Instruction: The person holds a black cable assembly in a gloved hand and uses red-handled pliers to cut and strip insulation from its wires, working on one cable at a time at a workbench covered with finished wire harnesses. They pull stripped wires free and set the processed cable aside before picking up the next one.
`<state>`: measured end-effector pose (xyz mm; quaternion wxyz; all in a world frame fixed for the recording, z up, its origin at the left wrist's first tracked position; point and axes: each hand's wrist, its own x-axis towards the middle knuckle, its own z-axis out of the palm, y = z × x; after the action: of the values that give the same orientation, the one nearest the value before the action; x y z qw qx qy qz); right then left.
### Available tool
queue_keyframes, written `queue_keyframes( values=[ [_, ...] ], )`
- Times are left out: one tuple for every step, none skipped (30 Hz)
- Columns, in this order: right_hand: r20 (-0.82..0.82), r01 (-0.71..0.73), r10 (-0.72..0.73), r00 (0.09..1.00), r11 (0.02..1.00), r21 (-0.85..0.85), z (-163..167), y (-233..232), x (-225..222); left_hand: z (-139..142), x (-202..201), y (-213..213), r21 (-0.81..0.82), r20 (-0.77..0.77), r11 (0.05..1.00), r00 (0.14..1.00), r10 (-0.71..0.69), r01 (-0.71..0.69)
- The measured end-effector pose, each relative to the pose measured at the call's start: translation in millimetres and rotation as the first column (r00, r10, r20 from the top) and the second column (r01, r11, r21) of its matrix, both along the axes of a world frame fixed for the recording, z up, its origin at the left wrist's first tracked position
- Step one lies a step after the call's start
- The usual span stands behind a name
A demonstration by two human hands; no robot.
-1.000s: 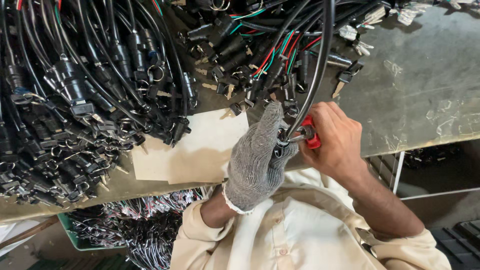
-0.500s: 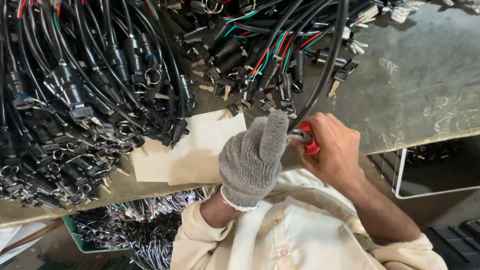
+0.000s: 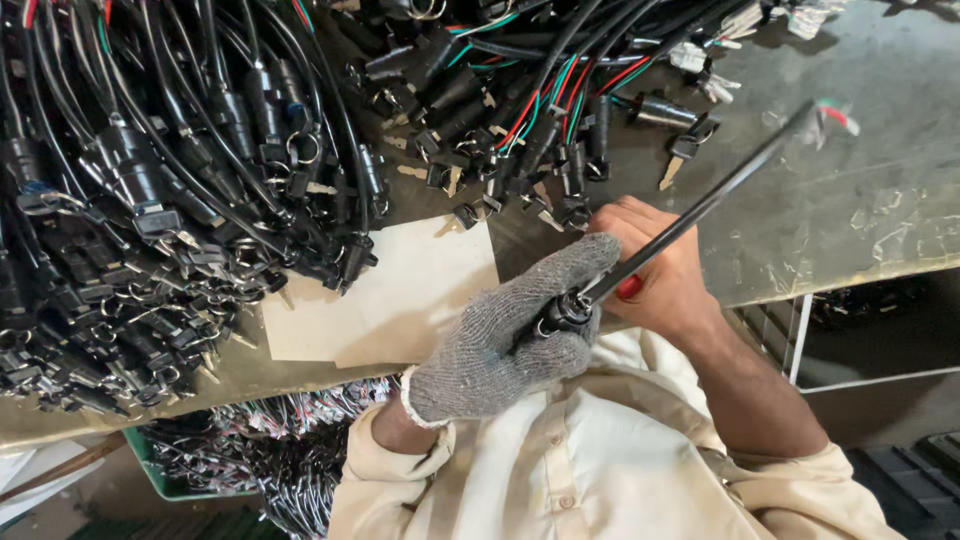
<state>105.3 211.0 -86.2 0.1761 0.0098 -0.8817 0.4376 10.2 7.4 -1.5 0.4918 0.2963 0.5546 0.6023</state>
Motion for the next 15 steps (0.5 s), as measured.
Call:
queue_keyframes(
  values=[
    [0.039, 0.019, -0.019, 0.999, 1.0, 0.005, 1, -2, -1, 1, 1, 2, -0.035, -0.08, 0.999, 0.996, 0.026, -0.028],
    [0.073, 0.038, -0.039, 0.997, 0.999, 0.012, 2, -6, 0, 2, 2, 4, -0.066, -0.164, 0.996, 0.985, 0.047, -0.058],
    [0.103, 0.054, -0.056, 0.993, 0.998, 0.021, 4, -9, -1, 3, 2, 6, -0.093, -0.25, 0.991, 0.966, 0.068, -0.094],
    [0.109, 0.101, -0.111, 0.988, 0.991, 0.086, 7, -13, -1, 3, 1, 9, -0.121, -0.489, 0.977, 0.867, 0.096, -0.176],
    [0.11, 0.15, -0.168, 0.98, 0.977, 0.152, 9, -15, -2, 4, 0, 11, -0.127, -0.696, 0.958, 0.711, 0.1, -0.258],
    [0.103, 0.198, -0.225, 0.969, 0.955, 0.219, 11, -15, -4, 5, -3, 11, -0.108, -0.858, 0.935, 0.506, 0.083, -0.337],
    [0.096, 0.226, -0.262, 0.96, 0.932, 0.283, 13, -13, -5, 6, -8, 8, -0.158, -0.901, 0.922, 0.433, 0.012, -0.355],
    [0.082, 0.251, -0.296, 0.952, 0.903, 0.35, 15, -8, -7, 9, -16, 0, -0.2, -0.932, 0.903, 0.357, -0.056, -0.381],
    [0.06, 0.282, -0.335, 0.94, 0.865, 0.415, 17, -2, -9, 14, -23, -12, -0.141, -0.969, 0.874, 0.247, -0.025, -0.466],
    [0.015, 0.299, -0.34, 0.94, 0.847, 0.44, 19, 4, -11, 22, -29, -28, -0.08, -0.99, 0.842, 0.138, -0.007, -0.534],
    [-0.017, 0.313, -0.345, 0.939, 0.829, 0.464, 23, 12, -11, 27, -40, -45, 0.068, -0.997, 0.815, -0.059, 0.042, -0.575],
    [-0.048, 0.317, -0.337, 0.94, 0.814, 0.487, 27, 17, -12, 32, -51, -61, 0.221, -0.964, 0.768, -0.253, 0.08, -0.601],
    [-0.061, 0.311, -0.322, 0.945, 0.82, 0.48, 32, 21, -13, 37, -70, -79, 0.262, -0.959, 0.734, -0.251, 0.128, -0.627],
    [-0.072, 0.307, -0.311, 0.948, 0.827, 0.47, 38, 25, -14, 37, -86, -90, 0.253, -0.954, 0.704, -0.292, 0.067, -0.663],
    [-0.084, 0.31, -0.306, 0.948, 0.832, 0.46, 44, 28, -16, 38, -103, -100, 0.245, -0.945, 0.673, -0.328, 0.004, -0.698]
  ],
)
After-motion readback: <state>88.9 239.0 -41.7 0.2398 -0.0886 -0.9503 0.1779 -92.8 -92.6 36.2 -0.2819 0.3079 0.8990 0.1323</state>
